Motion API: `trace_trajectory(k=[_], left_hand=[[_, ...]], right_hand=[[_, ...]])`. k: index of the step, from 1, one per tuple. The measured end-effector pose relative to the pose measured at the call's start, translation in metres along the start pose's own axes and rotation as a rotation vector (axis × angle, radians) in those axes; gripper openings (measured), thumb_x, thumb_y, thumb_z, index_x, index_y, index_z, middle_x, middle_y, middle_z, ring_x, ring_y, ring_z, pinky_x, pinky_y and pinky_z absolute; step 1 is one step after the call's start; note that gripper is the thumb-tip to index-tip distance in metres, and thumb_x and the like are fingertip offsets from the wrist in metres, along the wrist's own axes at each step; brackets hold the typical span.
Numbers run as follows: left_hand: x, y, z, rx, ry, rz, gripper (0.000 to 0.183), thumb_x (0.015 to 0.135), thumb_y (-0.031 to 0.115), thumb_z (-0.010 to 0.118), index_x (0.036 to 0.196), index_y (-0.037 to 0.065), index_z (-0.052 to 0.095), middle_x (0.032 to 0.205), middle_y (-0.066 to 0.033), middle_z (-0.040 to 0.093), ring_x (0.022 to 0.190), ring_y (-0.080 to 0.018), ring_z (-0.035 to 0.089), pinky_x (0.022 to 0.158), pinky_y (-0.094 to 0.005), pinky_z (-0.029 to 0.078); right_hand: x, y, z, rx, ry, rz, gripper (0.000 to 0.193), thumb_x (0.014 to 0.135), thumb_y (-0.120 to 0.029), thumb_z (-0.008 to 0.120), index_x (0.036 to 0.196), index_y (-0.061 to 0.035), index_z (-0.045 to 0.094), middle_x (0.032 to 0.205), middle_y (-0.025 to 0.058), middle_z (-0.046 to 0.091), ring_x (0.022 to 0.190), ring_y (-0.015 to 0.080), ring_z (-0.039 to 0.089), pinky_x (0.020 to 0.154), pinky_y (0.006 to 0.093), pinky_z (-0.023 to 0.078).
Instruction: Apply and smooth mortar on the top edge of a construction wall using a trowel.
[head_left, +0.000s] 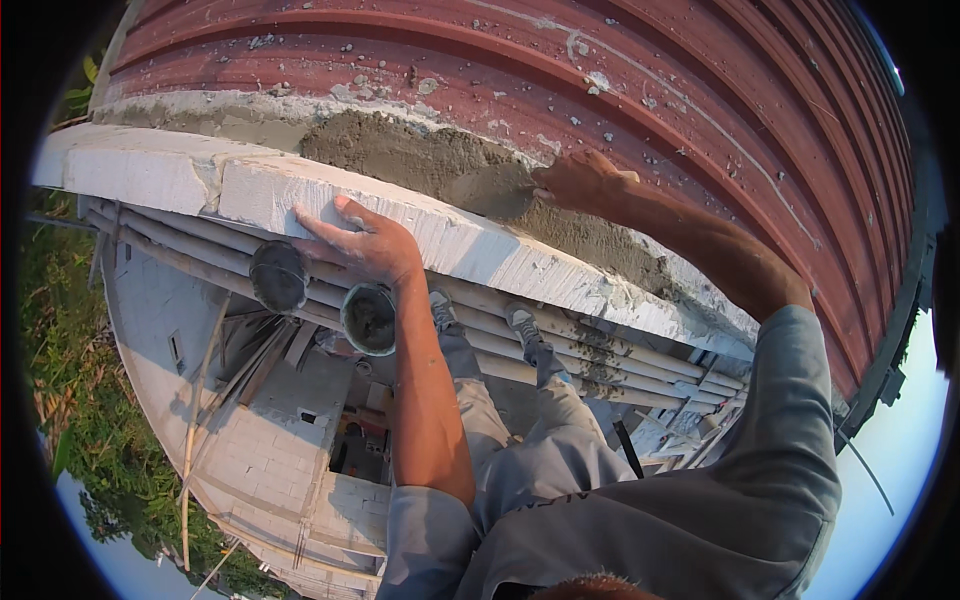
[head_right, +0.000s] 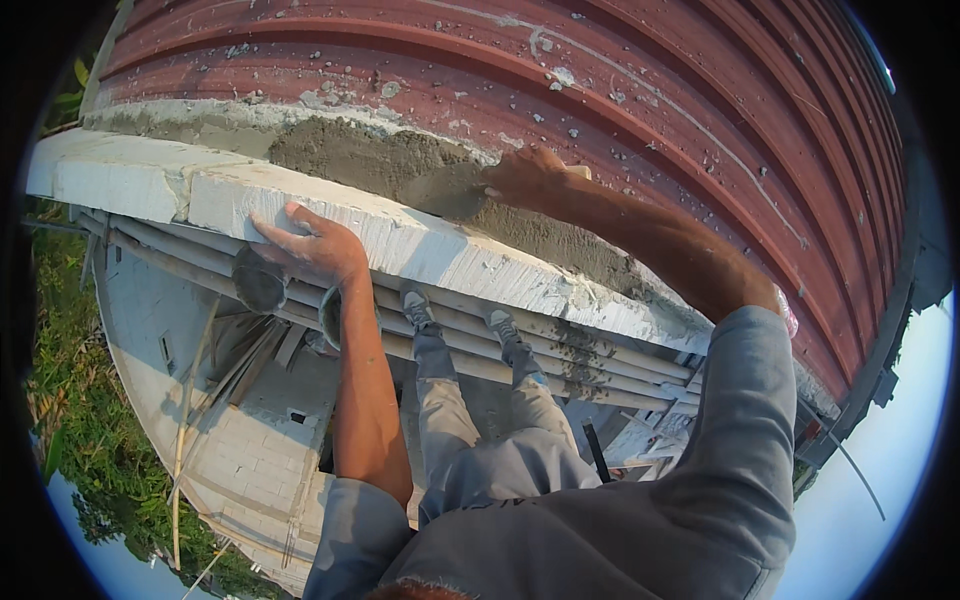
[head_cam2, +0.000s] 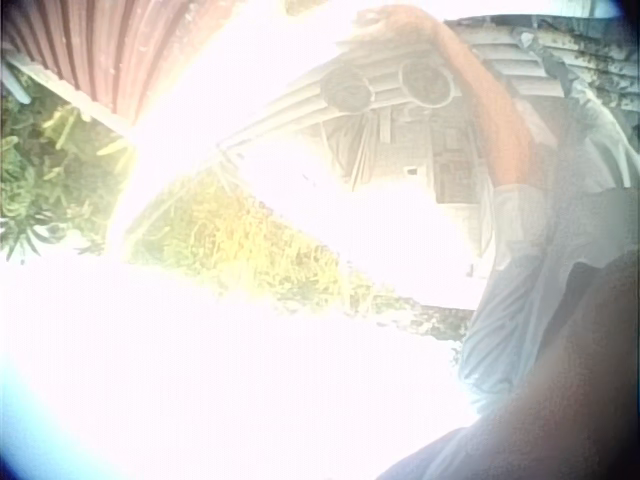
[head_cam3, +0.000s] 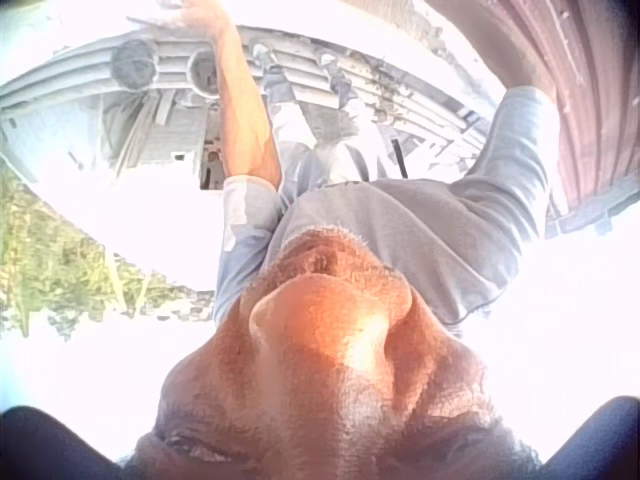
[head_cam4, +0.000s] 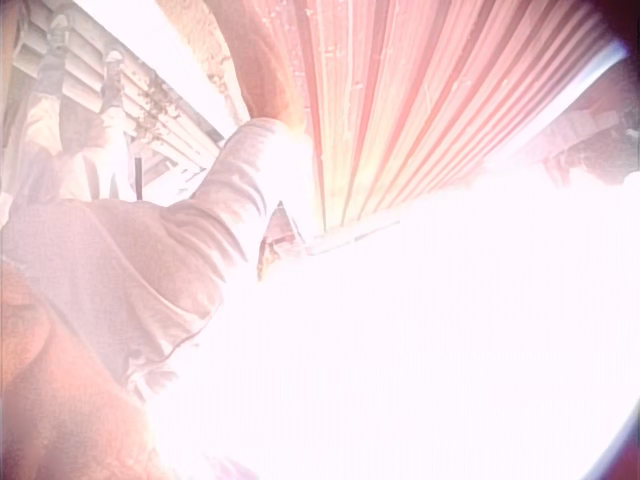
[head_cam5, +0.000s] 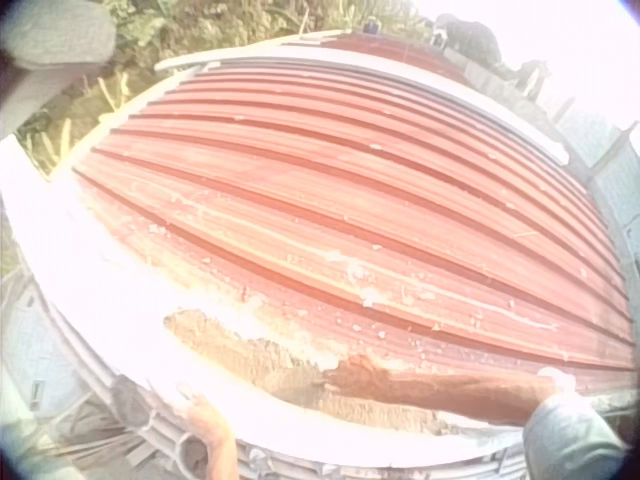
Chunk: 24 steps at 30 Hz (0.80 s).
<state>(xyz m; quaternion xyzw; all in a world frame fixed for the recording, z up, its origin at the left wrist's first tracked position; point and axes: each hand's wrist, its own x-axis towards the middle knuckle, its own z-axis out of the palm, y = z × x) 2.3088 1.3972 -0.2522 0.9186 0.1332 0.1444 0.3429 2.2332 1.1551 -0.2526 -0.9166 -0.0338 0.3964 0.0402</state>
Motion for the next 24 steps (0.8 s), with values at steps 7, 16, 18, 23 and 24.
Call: trace_trajectory(k=[7,16,18,23,24], left_hand=[[0.01,0.003,-0.009,0.058,0.052,0.03,0.058,0.099,0.038,0.041,0.145,0.005,0.027,0.144,-0.0367,0.018,0.132,-0.0505,0.028,0.101,-0.0564,0.036],[0.008,-0.024,-0.01,-0.017,0.091,-0.022,0.056,0.099,0.032,0.043,0.146,0.007,0.026,0.145,-0.0352,0.013,0.131,-0.0501,0.029,0.099,-0.052,0.041],[0.008,-0.022,-0.015,-0.027,0.014,-0.009,0.059,0.099,0.032,0.044,0.148,0.008,0.021,0.147,-0.0346,0.009,0.133,-0.0497,0.027,0.098,-0.0529,0.042],[-0.008,-0.055,-0.05,-0.546,-0.085,-0.076,0.065,0.101,0.04,0.038,0.15,0.008,0.009,0.15,-0.0269,0.007,0.139,-0.0425,0.019,0.108,-0.0548,0.029],[-0.029,-0.09,-0.059,-0.574,-0.048,-0.088,0.067,0.1,0.04,0.04,0.15,0.008,0.009,0.152,-0.023,0.013,0.137,-0.0387,0.027,0.107,-0.0525,0.03]], right_hand=[[-0.189,0.084,0.049,0.149,0.035,0.131,0.031,0.081,-0.035,0.065,0.097,-0.009,0.066,0.08,0.0133,0.067,0.076,0.0317,0.066,0.066,0.044,0.049],[-0.27,-0.052,0.087,0.835,0.322,0.242,0.041,0.085,-0.019,0.062,0.118,0.001,0.05,0.091,0.022,0.061,0.078,0.0388,0.061,0.07,0.043,0.048],[-0.271,-0.1,0.093,1.013,0.215,0.226,0.041,0.085,-0.017,0.065,0.119,0.0011,0.051,0.091,0.0214,0.063,0.078,0.0348,0.063,0.072,0.0391,0.049],[-0.232,-0.186,0.136,0.818,0.088,0.033,0.042,0.086,-0.023,0.064,0.119,-0.0009,0.051,0.097,0.0242,0.064,0.086,0.0416,0.064,0.074,0.044,0.051],[-0.22,-0.198,0.15,0.769,0.072,-0.004,0.043,0.087,-0.025,0.063,0.121,-0.0016,0.049,0.101,0.0245,0.063,0.087,0.0427,0.064,0.074,0.0459,0.051]])
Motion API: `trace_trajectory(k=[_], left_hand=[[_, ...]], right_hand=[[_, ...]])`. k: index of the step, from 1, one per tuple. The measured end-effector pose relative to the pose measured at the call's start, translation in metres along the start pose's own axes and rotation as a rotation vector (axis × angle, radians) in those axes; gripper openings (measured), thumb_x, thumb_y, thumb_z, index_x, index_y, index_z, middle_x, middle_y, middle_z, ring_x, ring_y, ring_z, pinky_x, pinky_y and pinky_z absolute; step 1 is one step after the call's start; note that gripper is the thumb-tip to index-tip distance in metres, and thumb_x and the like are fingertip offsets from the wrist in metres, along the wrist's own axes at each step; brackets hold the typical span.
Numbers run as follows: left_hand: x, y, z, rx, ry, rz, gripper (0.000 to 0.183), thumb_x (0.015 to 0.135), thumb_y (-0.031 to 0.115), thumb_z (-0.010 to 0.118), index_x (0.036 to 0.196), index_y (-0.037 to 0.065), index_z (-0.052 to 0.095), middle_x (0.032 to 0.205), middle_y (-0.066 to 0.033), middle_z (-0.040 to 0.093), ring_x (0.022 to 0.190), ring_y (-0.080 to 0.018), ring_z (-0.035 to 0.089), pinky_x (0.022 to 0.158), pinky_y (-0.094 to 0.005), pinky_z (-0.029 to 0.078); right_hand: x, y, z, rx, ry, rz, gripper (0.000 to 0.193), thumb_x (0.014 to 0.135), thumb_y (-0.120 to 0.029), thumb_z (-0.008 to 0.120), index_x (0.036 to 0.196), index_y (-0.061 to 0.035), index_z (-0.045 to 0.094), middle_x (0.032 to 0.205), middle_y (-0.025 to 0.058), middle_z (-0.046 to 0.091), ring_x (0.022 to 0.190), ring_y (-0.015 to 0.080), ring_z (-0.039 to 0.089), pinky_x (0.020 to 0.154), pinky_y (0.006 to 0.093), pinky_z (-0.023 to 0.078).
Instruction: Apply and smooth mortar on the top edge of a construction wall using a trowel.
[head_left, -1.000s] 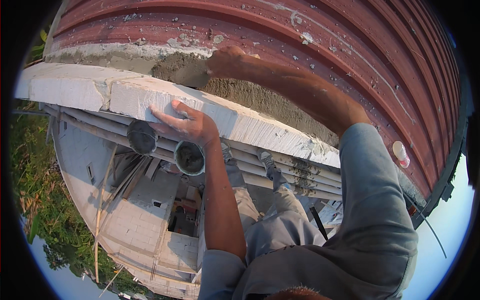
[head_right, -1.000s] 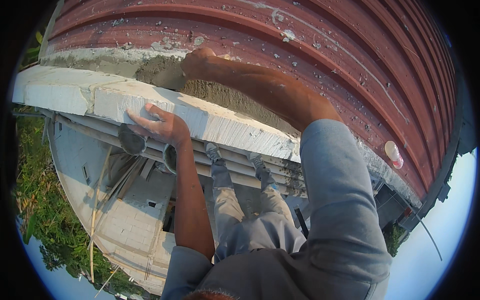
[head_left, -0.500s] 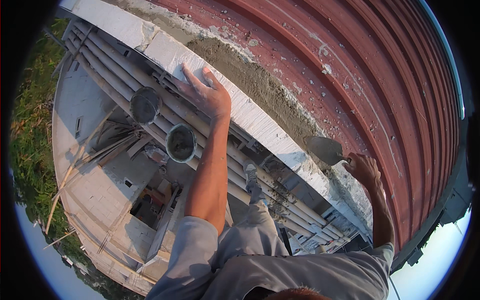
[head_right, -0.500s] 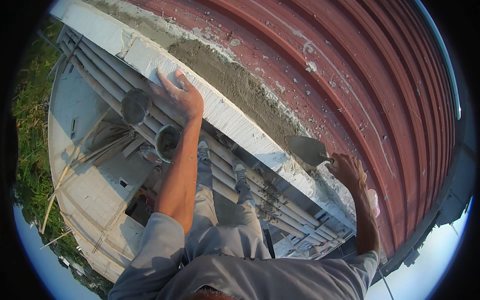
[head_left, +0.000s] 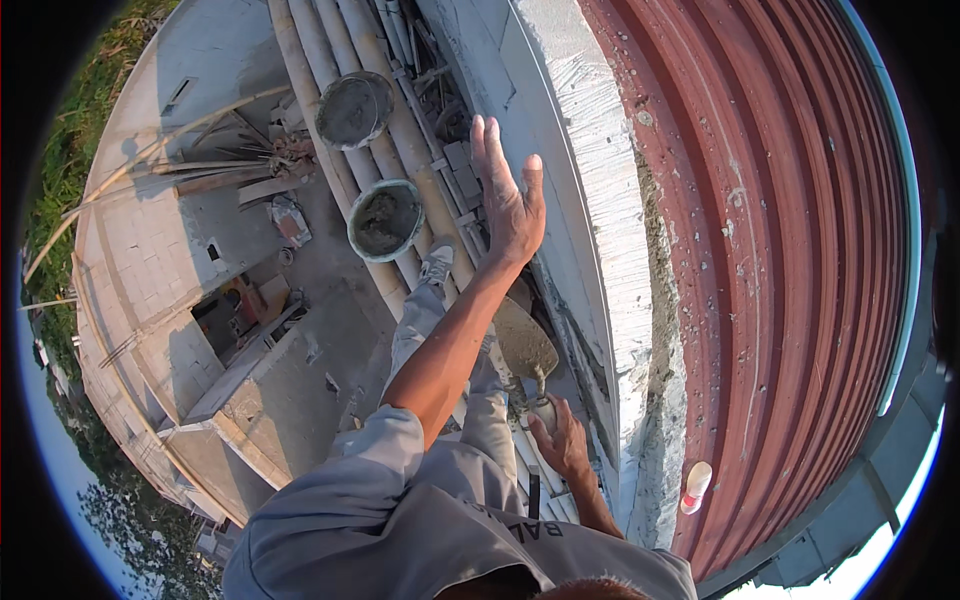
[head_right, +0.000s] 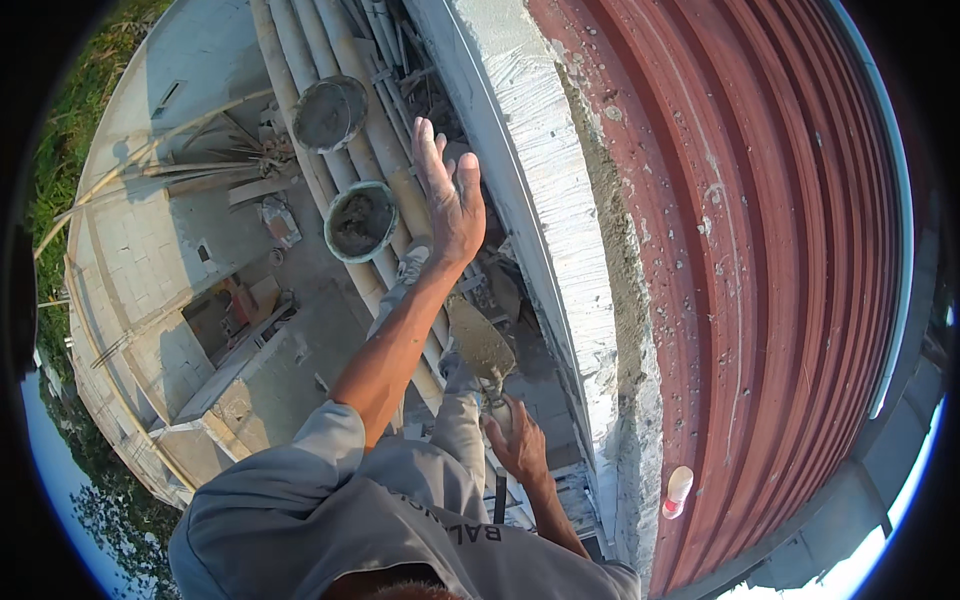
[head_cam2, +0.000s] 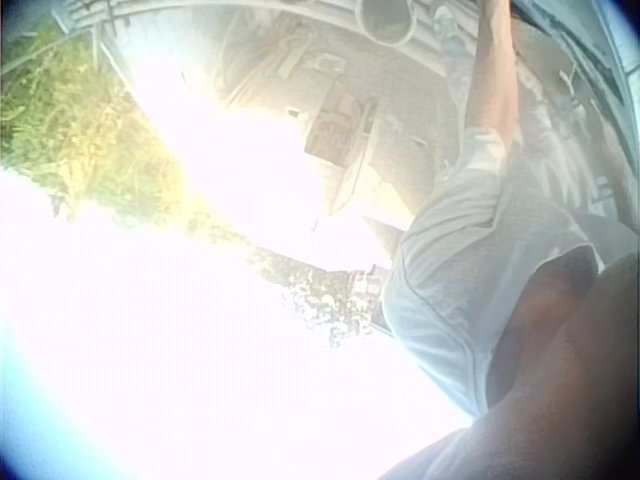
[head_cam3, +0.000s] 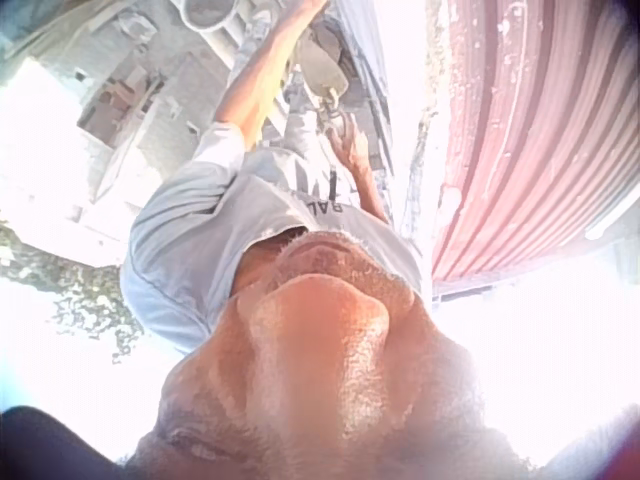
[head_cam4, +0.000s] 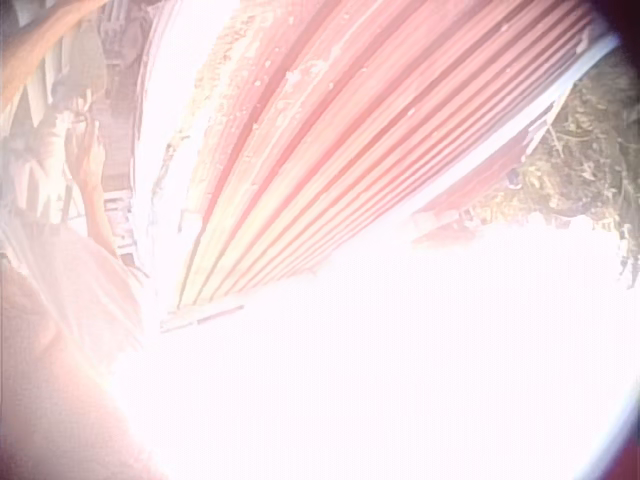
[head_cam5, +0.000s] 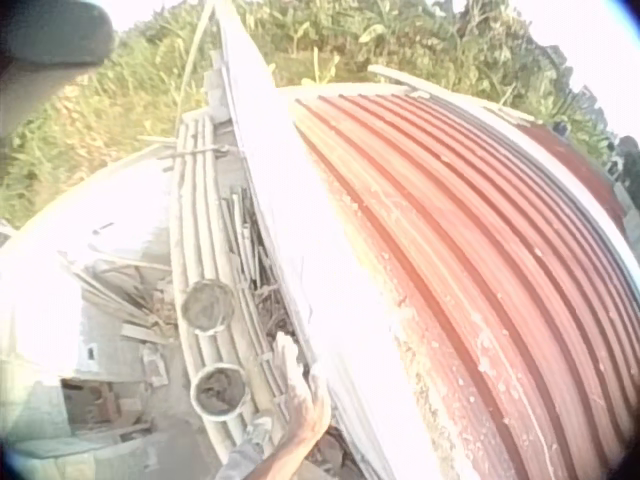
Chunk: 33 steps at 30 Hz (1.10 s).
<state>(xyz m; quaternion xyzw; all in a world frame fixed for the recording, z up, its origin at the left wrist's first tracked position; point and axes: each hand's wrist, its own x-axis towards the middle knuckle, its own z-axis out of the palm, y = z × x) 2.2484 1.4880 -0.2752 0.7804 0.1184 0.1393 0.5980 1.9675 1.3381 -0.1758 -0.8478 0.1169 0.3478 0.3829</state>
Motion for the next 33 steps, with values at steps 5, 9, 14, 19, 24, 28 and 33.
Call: trace_trajectory(k=[5,9,14,19,24,28,33], left_hand=[[-0.141,-0.157,-0.204,0.434,0.083,-0.561,0.072,0.097,0.047,0.044,0.149,0.005,0.017,0.148,-0.025,0.028,0.134,-0.0379,0.036,0.106,-0.0464,0.034],[-0.188,-0.252,-0.283,0.622,-0.001,-0.871,0.066,0.096,0.046,0.045,0.146,0.007,0.026,0.14,-0.0234,0.042,0.127,-0.0362,0.045,0.103,-0.045,0.038],[-0.087,-0.318,-0.261,0.772,-0.246,-0.425,0.049,0.095,0.024,0.052,0.14,0.01,0.038,0.13,-0.0188,0.053,0.117,-0.0364,0.053,0.097,-0.0453,0.043],[0.039,-0.388,-0.201,0.818,-0.61,-0.118,0.056,0.091,0.019,0.056,0.143,0.015,0.035,0.142,-0.0114,0.044,0.131,-0.0349,0.04,0.105,-0.0447,0.039],[0.061,-0.434,-0.15,1.097,-1.174,-0.3,0.066,0.09,0.03,0.058,0.148,0.022,0.027,0.153,-0.0075,0.028,0.141,-0.0384,0.023,0.113,-0.0519,0.026],[0.041,-0.467,-0.184,1.075,-1.048,-0.041,0.061,0.09,0.039,0.06,0.143,0.02,0.036,0.15,-0.0051,0.034,0.138,-0.0367,0.028,0.112,-0.0545,0.028],[0.045,-0.401,-0.201,1.111,-1.001,0.161,0.046,0.09,0.045,0.056,0.126,0.016,0.054,0.117,-0.0075,0.064,0.118,-0.0282,0.053,0.105,-0.0492,0.035]], right_hand=[[0.13,-0.026,0.076,-0.321,-0.213,-0.135,0.047,0.09,-0.029,0.057,0.128,-0.0047,0.044,0.112,0.0206,0.058,0.088,0.0407,0.065,0.072,0.0505,0.052],[0.253,-0.03,0.126,-0.633,-0.207,-0.176,0.049,0.088,-0.026,0.059,0.13,-0.0069,0.044,0.114,0.0181,0.058,0.089,0.0402,0.065,0.074,0.0502,0.053],[0.303,-0.035,0.157,-0.51,-0.134,-0.015,0.05,0.089,-0.027,0.057,0.131,-0.0051,0.044,0.119,0.0214,0.057,0.097,0.0417,0.062,0.083,0.0489,0.051],[0.268,0.032,0.194,-0.102,-0.086,0.112,0.053,0.087,-0.024,0.06,0.132,-0.003,0.044,0.125,0.0258,0.055,0.112,0.0428,0.055,0.094,0.0452,0.045],[0.222,0.067,0.201,-0.025,-0.063,0.205,0.051,0.085,-0.021,0.062,0.131,-0.0039,0.046,0.121,0.0248,0.057,0.112,0.0414,0.056,0.094,0.0447,0.045],[0.206,0.069,0.21,0.031,-0.026,0.212,0.052,0.084,-0.022,0.064,0.13,-0.0046,0.047,0.121,0.0241,0.057,0.112,0.0407,0.056,0.094,0.0451,0.045],[0.187,0.069,0.207,0.026,-0.036,0.213,0.053,0.085,-0.022,0.064,0.132,-0.0049,0.047,0.119,0.0239,0.059,0.107,0.0413,0.058,0.09,0.0461,0.047]])
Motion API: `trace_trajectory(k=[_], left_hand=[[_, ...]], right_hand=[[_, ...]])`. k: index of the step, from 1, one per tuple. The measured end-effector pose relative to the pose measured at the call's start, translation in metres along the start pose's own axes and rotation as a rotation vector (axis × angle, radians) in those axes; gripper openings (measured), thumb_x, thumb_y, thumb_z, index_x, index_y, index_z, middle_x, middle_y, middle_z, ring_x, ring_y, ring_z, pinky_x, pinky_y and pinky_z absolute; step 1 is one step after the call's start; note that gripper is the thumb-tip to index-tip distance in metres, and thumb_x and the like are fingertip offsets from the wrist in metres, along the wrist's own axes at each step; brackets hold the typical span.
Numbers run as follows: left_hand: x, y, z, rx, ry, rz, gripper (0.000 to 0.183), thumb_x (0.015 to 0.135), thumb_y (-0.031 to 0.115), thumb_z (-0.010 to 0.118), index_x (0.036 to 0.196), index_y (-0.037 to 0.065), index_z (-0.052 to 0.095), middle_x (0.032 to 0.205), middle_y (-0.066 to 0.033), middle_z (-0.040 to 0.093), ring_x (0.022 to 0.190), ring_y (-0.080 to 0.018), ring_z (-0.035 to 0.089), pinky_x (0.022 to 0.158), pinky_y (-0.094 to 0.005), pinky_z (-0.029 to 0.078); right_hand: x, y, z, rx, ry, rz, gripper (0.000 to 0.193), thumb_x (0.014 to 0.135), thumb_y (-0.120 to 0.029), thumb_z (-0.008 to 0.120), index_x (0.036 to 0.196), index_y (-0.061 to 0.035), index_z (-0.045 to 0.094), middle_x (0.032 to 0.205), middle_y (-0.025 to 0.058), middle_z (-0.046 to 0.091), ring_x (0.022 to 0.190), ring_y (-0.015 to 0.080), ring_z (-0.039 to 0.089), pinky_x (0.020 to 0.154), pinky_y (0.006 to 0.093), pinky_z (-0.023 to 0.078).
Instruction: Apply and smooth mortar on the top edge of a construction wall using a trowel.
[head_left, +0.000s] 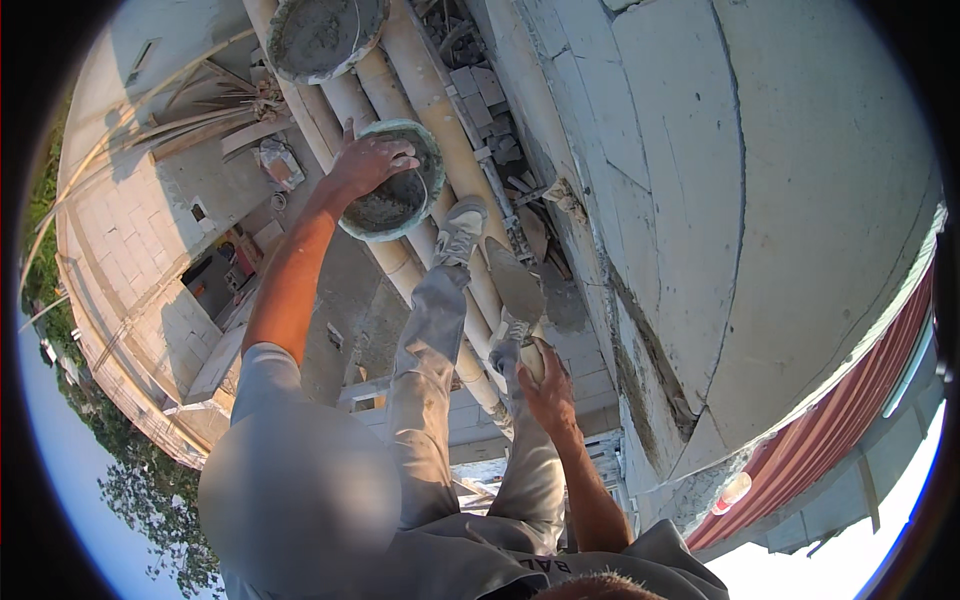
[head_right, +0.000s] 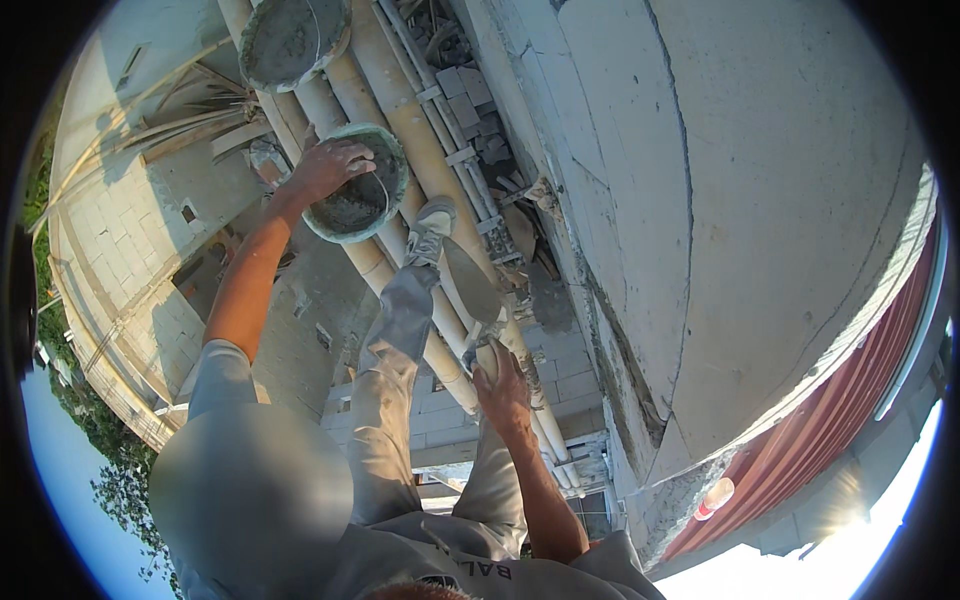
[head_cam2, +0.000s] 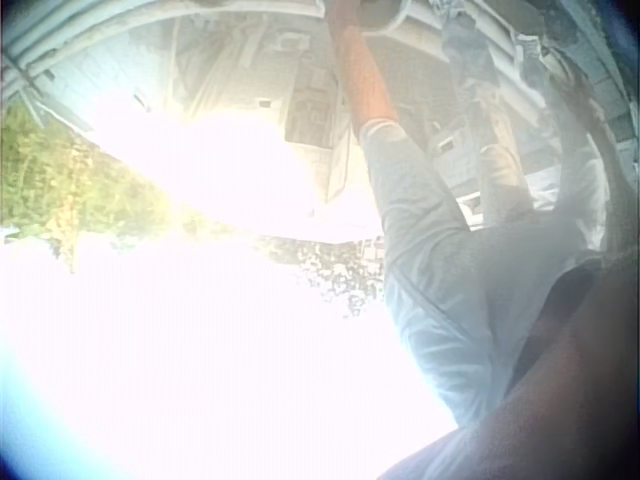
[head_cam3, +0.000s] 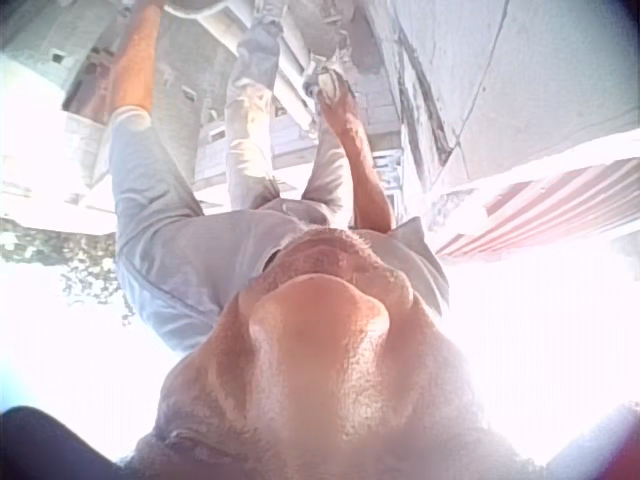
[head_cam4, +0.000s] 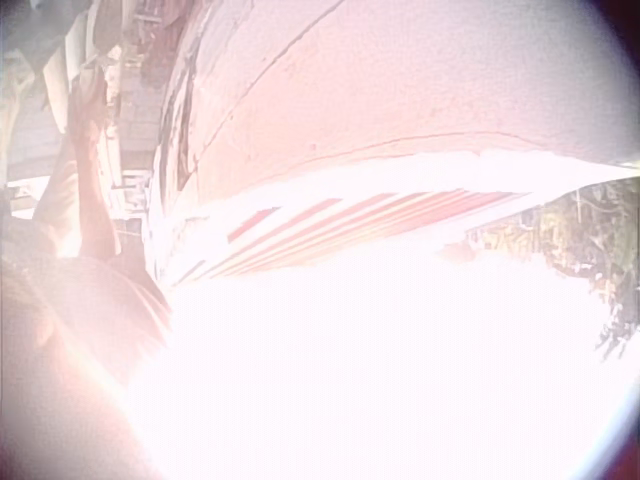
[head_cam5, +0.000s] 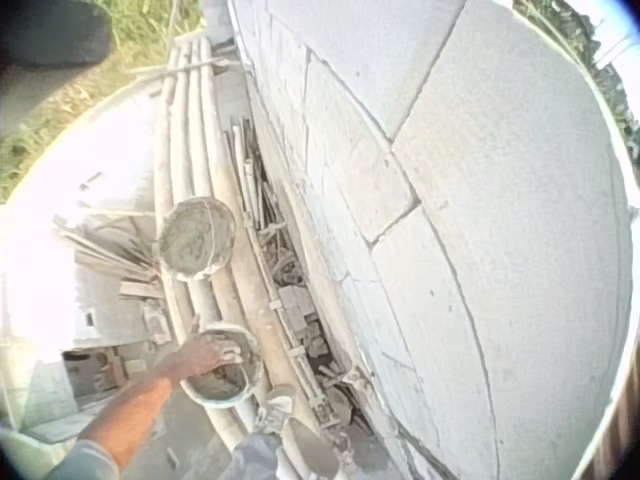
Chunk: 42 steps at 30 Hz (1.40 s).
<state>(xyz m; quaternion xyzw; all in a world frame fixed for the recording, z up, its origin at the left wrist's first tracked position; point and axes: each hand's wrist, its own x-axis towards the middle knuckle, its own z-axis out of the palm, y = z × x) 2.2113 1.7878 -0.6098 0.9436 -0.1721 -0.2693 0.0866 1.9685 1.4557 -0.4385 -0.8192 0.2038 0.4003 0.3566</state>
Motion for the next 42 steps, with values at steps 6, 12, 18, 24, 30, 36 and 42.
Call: trace_trajectory(k=[6,12,18,24,30,36,42], left_hand=[[-0.085,0.011,0.007,-0.295,-0.088,0.043,0.05,0.09,0.052,0.052,0.094,0.005,0.067,0.09,-0.0172,0.067,0.09,-0.0362,0.063,0.079,-0.0458,0.048],[-0.099,0.036,0.008,-0.777,-0.01,-0.488,0.05,0.094,0.049,0.05,0.09,0.001,0.062,0.079,-0.0187,0.063,0.078,-0.0342,0.061,0.073,-0.0417,0.046],[-0.097,-0.006,0.078,-0.953,0.274,-0.966,0.047,0.095,0.05,0.047,0.103,0.005,0.06,0.083,-0.0182,0.063,0.08,-0.0296,0.063,0.071,-0.0434,0.047],[-0.103,-0.087,0.161,-0.984,0.575,-1.26,0.05,0.098,0.047,0.042,0.122,0.005,0.054,0.113,-0.0163,0.061,0.098,-0.0287,0.06,0.082,-0.0418,0.047],[-0.085,-0.048,0.133,-1.415,0.426,-1.188,0.048,0.098,0.041,0.045,0.131,0.006,0.055,0.115,-0.0098,0.063,0.102,-0.0191,0.058,0.09,-0.0334,0.045],[-0.078,-0.007,0.157,-1.774,0.797,-1.051,0.039,0.1,0.029,0.048,0.128,0.003,0.057,0.113,-0.0077,0.063,0.099,-0.0154,0.059,0.087,-0.0301,0.048],[-0.069,0.032,0.14,-2.021,0.861,-0.966,0.038,0.1,0.024,0.049,0.129,0.001,0.054,0.114,-0.0063,0.063,0.099,-0.0149,0.06,0.086,-0.0289,0.05]], right_hand=[[-0.009,-0.025,-0.005,-0.012,-0.05,-0.147,0.052,0.085,-0.024,0.065,0.131,-0.0076,0.049,0.114,0.0211,0.062,0.1,0.0406,0.062,0.086,0.0476,0.049],[-0.017,-0.052,-0.014,-0.287,-0.075,-0.225,0.05,0.086,-0.026,0.064,0.132,-0.012,0.049,0.112,0.0174,0.063,0.095,0.0372,0.064,0.081,0.0455,0.052],[0.04,-0.069,0.014,-0.616,-0.081,-0.389,0.049,0.086,-0.023,0.062,0.132,-0.0152,0.05,0.099,0.0116,0.059,0.08,0.0312,0.066,0.065,0.0418,0.056],[0.124,-0.115,0.068,-1.089,0.054,-0.495,0.044,0.084,-0.016,0.059,0.128,-0.0148,0.055,0.094,0.0075,0.058,0.076,0.0236,0.066,0.06,0.0334,0.055],[0.207,-0.11,0.098,-1.207,0.056,-0.449,0.039,0.087,-0.015,0.057,0.126,-0.011,0.054,0.095,0.0105,0.06,0.079,0.0254,0.068,0.065,0.0334,0.056],[0.273,-0.067,0.089,-1.022,-0.281,-0.428,0.036,0.088,-0.017,0.056,0.124,-0.0089,0.054,0.103,0.0204,0.064,0.084,0.0347,0.067,0.069,0.0441,0.056],[0.289,-0.014,0.095,-0.744,-0.34,-0.489,0.05,0.086,-0.026,0.062,0.13,-0.007,0.047,0.1,0.0239,0.064,0.096,0.0383,0.062,0.079,0.0487,0.052]])
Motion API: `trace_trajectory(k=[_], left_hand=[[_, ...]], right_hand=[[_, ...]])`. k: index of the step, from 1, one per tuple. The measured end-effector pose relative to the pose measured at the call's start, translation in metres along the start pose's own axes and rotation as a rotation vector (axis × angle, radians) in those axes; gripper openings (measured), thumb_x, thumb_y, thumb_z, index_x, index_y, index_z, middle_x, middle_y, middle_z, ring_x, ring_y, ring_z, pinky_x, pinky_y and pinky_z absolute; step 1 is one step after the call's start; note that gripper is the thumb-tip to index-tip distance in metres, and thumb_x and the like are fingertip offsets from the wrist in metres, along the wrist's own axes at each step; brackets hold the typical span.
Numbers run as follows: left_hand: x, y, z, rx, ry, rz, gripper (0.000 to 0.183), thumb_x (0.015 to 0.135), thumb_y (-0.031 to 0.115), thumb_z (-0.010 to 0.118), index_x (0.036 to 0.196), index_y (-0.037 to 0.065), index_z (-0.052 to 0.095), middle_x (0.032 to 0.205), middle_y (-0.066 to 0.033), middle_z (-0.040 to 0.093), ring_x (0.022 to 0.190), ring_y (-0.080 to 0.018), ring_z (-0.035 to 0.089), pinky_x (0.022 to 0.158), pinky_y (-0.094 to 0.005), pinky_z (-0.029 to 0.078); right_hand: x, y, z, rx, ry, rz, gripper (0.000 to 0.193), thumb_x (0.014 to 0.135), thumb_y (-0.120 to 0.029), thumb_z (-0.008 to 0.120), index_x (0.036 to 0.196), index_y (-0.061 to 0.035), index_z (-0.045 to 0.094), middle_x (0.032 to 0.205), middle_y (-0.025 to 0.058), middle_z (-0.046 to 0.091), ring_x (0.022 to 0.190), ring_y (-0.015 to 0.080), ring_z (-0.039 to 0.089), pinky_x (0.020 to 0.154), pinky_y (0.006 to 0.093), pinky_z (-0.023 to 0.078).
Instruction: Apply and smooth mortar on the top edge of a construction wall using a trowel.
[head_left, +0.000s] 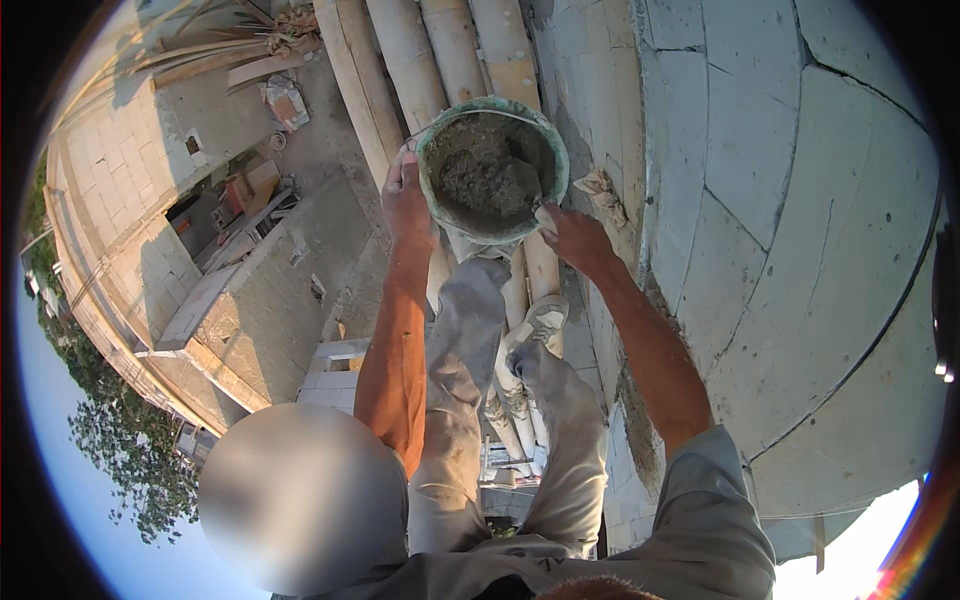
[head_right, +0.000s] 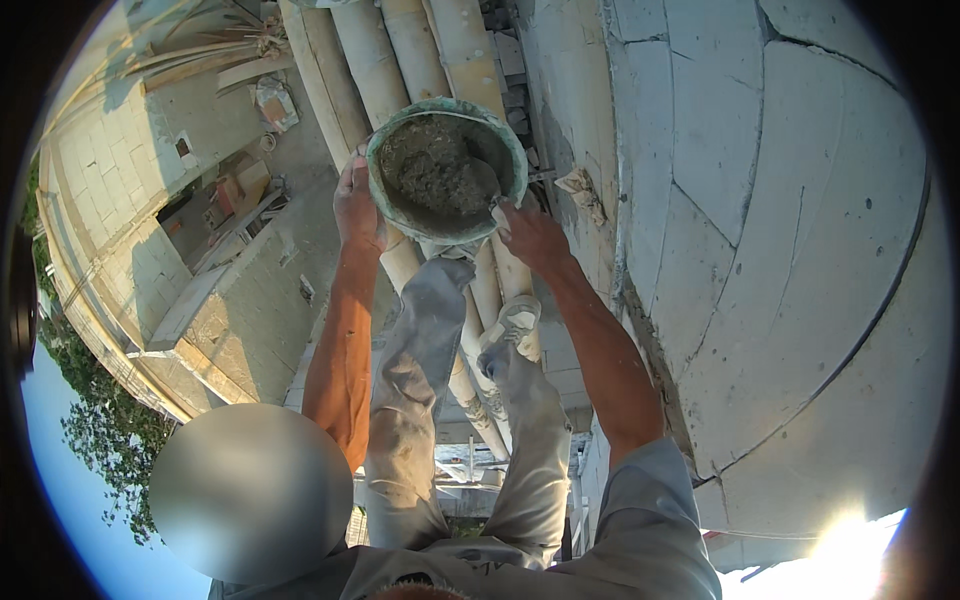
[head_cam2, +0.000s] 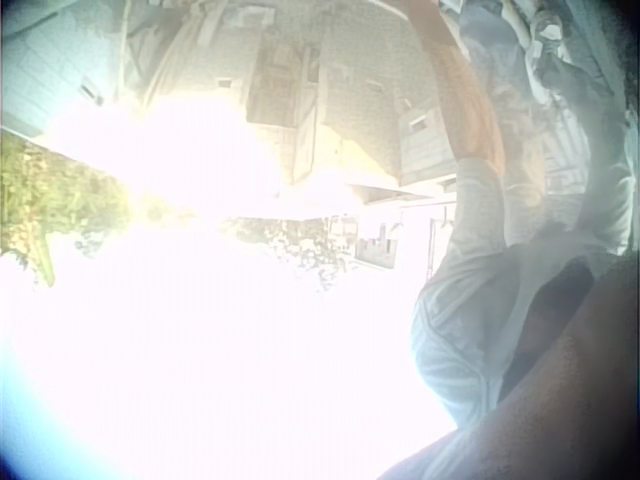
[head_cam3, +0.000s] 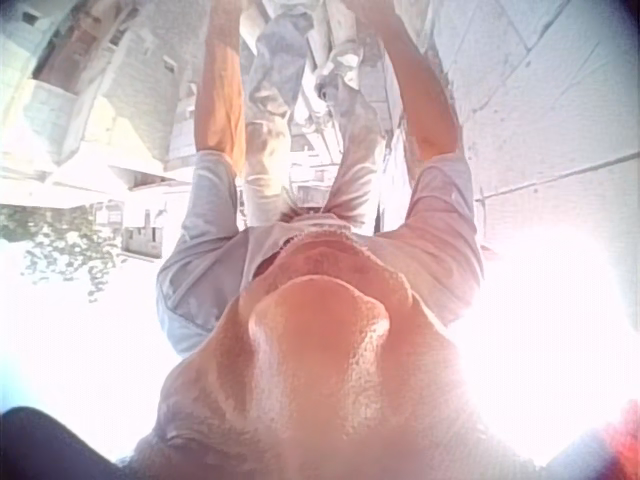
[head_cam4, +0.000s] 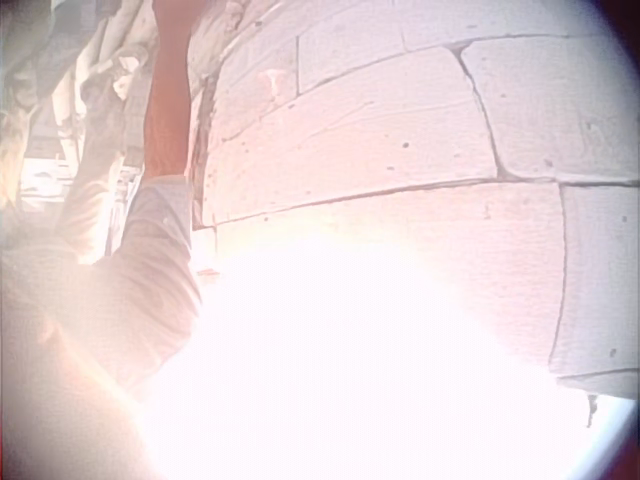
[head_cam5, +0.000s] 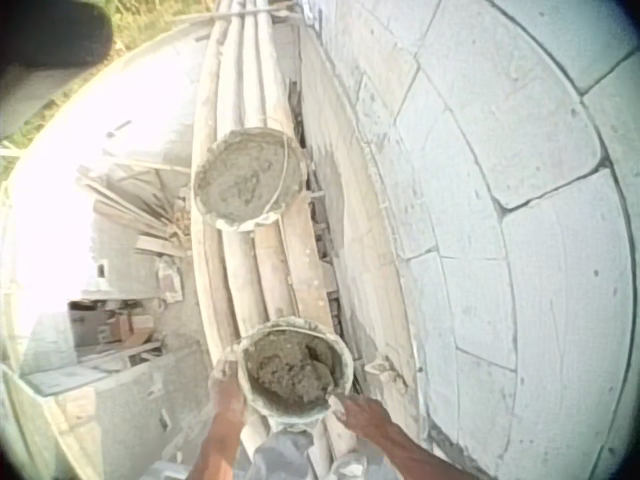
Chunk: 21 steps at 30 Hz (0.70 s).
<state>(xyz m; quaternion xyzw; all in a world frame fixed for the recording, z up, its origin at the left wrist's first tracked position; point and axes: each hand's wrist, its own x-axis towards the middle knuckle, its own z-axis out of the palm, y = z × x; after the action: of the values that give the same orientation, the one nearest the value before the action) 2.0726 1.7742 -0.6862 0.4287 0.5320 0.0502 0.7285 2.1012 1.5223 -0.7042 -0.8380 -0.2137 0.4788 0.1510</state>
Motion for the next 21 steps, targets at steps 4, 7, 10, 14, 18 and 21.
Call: trace_trajectory(k=[4,7,10,14,18,21], left_hand=[[-0.004,0.0,-0.001,-0.013,0.01,0.022,0.038,0.1,0.024,0.048,0.129,0.001,0.053,0.117,-0.0064,0.062,0.102,-0.0151,0.059,0.089,-0.0289,0.049],[-0.003,0.002,-0.007,0.019,0.01,0.017,0.038,0.1,0.024,0.049,0.13,0.001,0.053,0.119,-0.0068,0.061,0.105,-0.0158,0.059,0.091,-0.0298,0.047],[-0.012,-0.004,-0.003,-0.005,-0.015,0.0,0.039,0.1,0.024,0.049,0.131,0.0,0.052,0.122,-0.0071,0.06,0.108,-0.0163,0.058,0.093,-0.0304,0.047],[-0.014,-0.009,0.007,-0.012,-0.02,0.012,0.039,0.1,0.023,0.049,0.132,0.0,0.051,0.126,-0.0084,0.058,0.113,-0.0174,0.056,0.097,-0.0312,0.045],[0.005,0.005,-0.011,-0.06,-0.071,0.0,0.038,0.1,0.021,0.048,0.131,0.0,0.05,0.125,-0.008,0.058,0.115,-0.0191,0.055,0.099,-0.0343,0.045],[0.013,0.009,-0.022,-0.065,-0.094,-0.027,0.037,0.1,0.021,0.048,0.13,0.0,0.051,0.124,-0.007,0.058,0.114,-0.0191,0.056,0.097,-0.0353,0.047]], right_hand=[[0.002,0.004,0.014,0.109,-0.018,-0.054,0.053,0.086,-0.028,0.062,0.133,-0.0084,0.045,0.103,0.0224,0.064,0.096,0.0384,0.062,0.082,0.0481,0.05],[-0.013,0.003,0.015,0.197,-0.049,-0.098,0.055,0.087,-0.031,0.062,0.135,-0.0087,0.045,0.112,0.0223,0.063,0.101,0.0396,0.06,0.086,0.047,0.049],[0.002,-0.016,0.028,0.281,-0.063,-0.082,0.057,0.087,-0.031,0.062,0.136,-0.0097,0.043,0.115,0.0229,0.061,0.102,0.0406,0.06,0.088,0.0472,0.048],[0.007,-0.008,0.044,0.398,0.038,-0.081,0.058,0.087,-0.035,0.064,0.136,-0.0106,0.044,0.117,0.023,0.061,0.103,0.0413,0.059,0.09,0.0473,0.047],[0.004,-0.017,0.034,0.452,0.038,-0.135,0.06,0.086,-0.038,0.065,0.135,-0.0104,0.045,0.115,0.0228,0.062,0.102,0.0412,0.06,0.09,0.0458,0.048],[-0.002,-0.021,0.025,0.502,-0.029,-0.12,0.06,0.086,-0.037,0.066,0.135,-0.0101,0.046,0.11,0.0223,0.064,0.098,0.0404,0.062,0.088,0.044,0.048]])
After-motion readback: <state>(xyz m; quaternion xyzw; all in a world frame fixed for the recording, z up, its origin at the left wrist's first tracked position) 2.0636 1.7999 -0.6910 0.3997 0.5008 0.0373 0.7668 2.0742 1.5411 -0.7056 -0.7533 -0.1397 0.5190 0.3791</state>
